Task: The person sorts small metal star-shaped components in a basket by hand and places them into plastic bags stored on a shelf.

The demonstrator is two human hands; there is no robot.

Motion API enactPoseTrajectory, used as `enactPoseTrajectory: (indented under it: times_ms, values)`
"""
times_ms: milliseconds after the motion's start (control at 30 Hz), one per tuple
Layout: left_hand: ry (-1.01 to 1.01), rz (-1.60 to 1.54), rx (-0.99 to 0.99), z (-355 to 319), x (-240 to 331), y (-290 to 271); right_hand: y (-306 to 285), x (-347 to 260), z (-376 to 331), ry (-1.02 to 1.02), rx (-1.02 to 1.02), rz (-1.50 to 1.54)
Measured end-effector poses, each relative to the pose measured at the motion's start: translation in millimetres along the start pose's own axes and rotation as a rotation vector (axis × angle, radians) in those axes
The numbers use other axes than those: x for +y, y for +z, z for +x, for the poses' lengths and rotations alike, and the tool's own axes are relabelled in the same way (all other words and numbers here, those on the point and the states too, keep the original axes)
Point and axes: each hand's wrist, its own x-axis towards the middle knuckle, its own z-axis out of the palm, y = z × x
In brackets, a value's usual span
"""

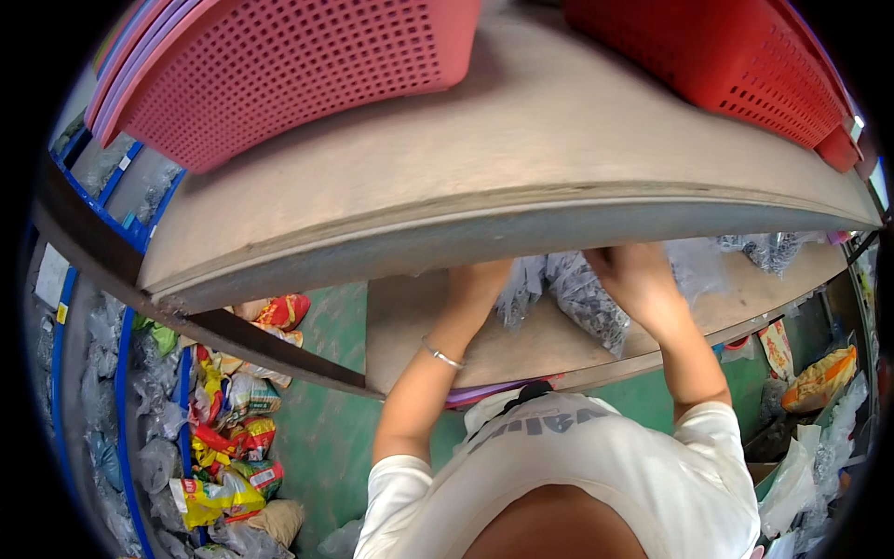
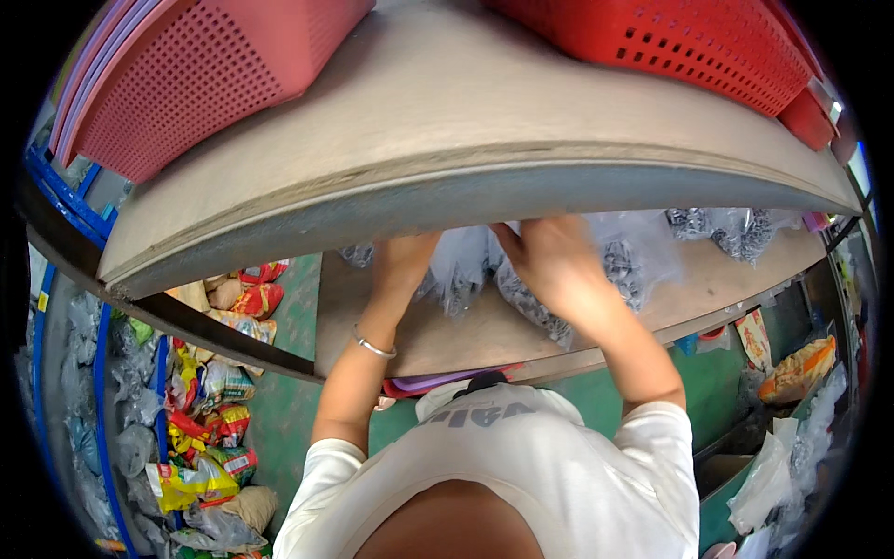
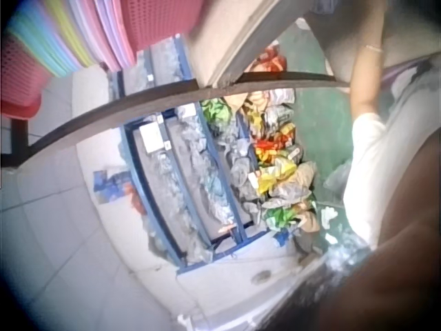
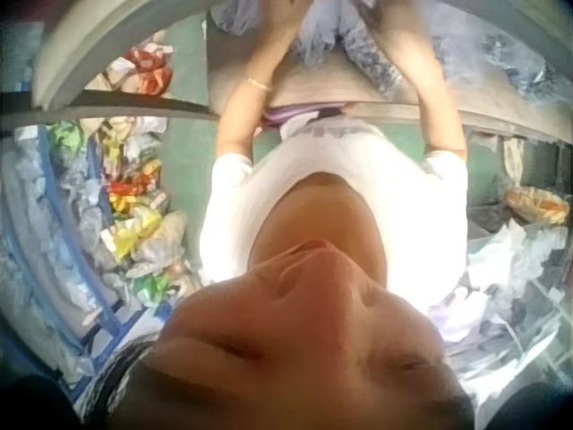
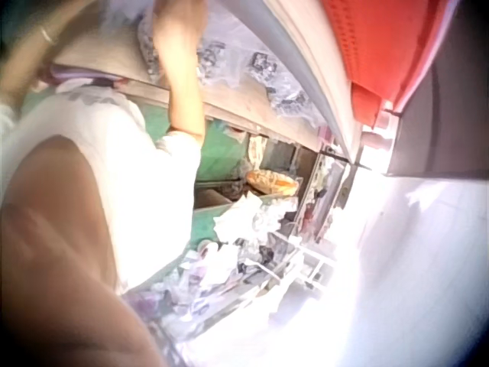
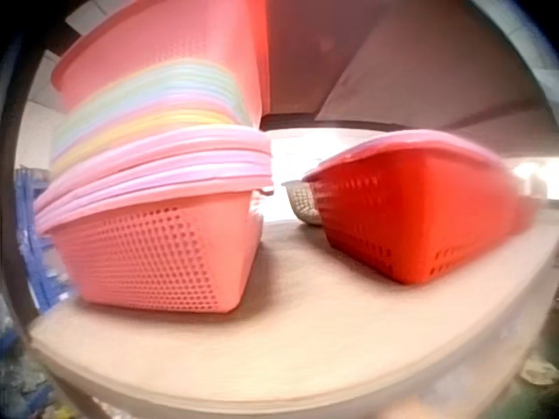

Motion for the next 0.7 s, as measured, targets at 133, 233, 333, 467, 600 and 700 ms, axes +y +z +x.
enactPoseTrajectory:
  times_ms: [133, 233, 333, 467, 600, 700]
  values:
    - [-0.222, -0.115, -0.19, 11.0, 24.2, -11.3, -55.5, 30.6, -21.6, 0.281, 0.232, -0.107]
    - [-0.036, -0.15, -0.161, 36.4, 30.1, -6.4, -73.1, 44.3, -25.6, 0.212, 0.141, -0.236]
    - [0.39, 0.046, 0.046, 60.7, 58.0, -2.5, -68.0, 48.5, -32.9, 0.059, 0.064, -0.142]
    - [1.091, 0.341, 0.144, 92.9, 86.1, 11.3, -70.4, 29.7, -37.3, -0.065, 0.015, -0.077]
    - [0.602, -0.173, -0.809, 108.1, 92.3, 58.6, -83.0, 26.4, -36.0, -0.167, 0.056, -0.057]
    - [0.573, -0.057, -0.869, 104.6, 106.8, 67.5, -85.2, 35.9, -36.4, -0.181, 0.05, -0.022]
